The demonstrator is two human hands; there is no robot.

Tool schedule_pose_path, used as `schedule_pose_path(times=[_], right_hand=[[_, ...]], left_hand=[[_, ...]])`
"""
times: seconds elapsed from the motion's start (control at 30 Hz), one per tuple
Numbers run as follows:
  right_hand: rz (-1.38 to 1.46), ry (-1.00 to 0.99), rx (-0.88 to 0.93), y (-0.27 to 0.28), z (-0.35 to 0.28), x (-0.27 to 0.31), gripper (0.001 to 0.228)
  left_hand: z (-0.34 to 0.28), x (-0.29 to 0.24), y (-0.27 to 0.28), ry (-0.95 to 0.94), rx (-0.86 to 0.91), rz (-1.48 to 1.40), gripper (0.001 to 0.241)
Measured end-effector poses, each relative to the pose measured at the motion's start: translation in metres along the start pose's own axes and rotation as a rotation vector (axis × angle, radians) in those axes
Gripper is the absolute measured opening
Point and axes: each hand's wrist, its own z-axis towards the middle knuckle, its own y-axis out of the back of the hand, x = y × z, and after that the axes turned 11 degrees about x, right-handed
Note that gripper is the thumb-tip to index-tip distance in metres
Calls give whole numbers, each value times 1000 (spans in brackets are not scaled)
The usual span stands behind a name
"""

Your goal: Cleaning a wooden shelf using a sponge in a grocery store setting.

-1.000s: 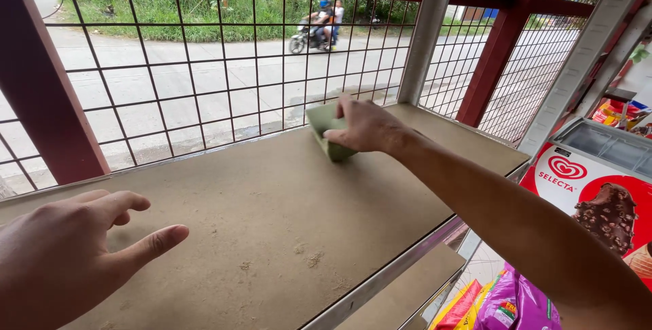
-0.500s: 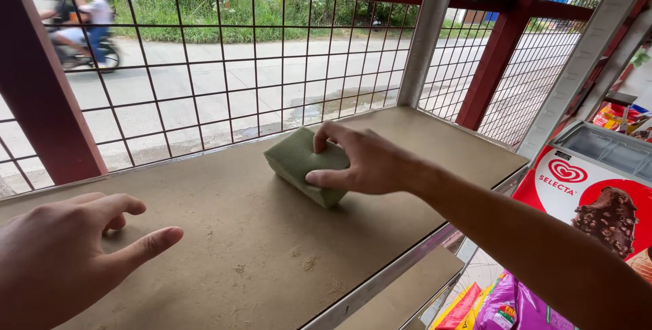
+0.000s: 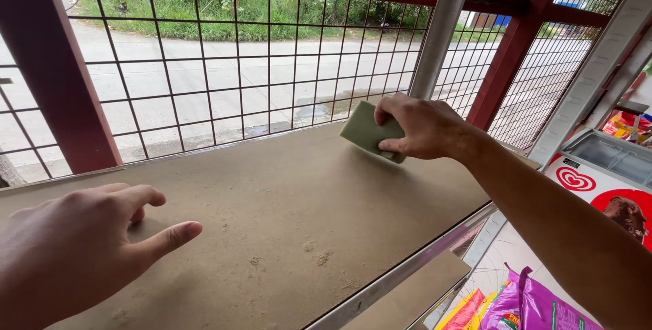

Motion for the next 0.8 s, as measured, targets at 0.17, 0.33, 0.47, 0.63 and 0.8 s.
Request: schedule_pose_path(times=[0.17,0.33,0.47,0.63,0.8], right_hand=[[339,317,-103,-12,21,15,46],[95,249,-30,-11,35,20,48],[102,0,43,-30,67,-36,52],[-50,-230,-5,-16,52,-39,56],[420,136,-108,-15,38,-11,59]], left_hand=[[-8,-3,8,25,49,30,83],[9,4,-3,18,31,47,85],[15,5,-10,-17,17,43,88],[18,8,-13,-17,24,31,89],[31,16,-23,-30,2,28,88]])
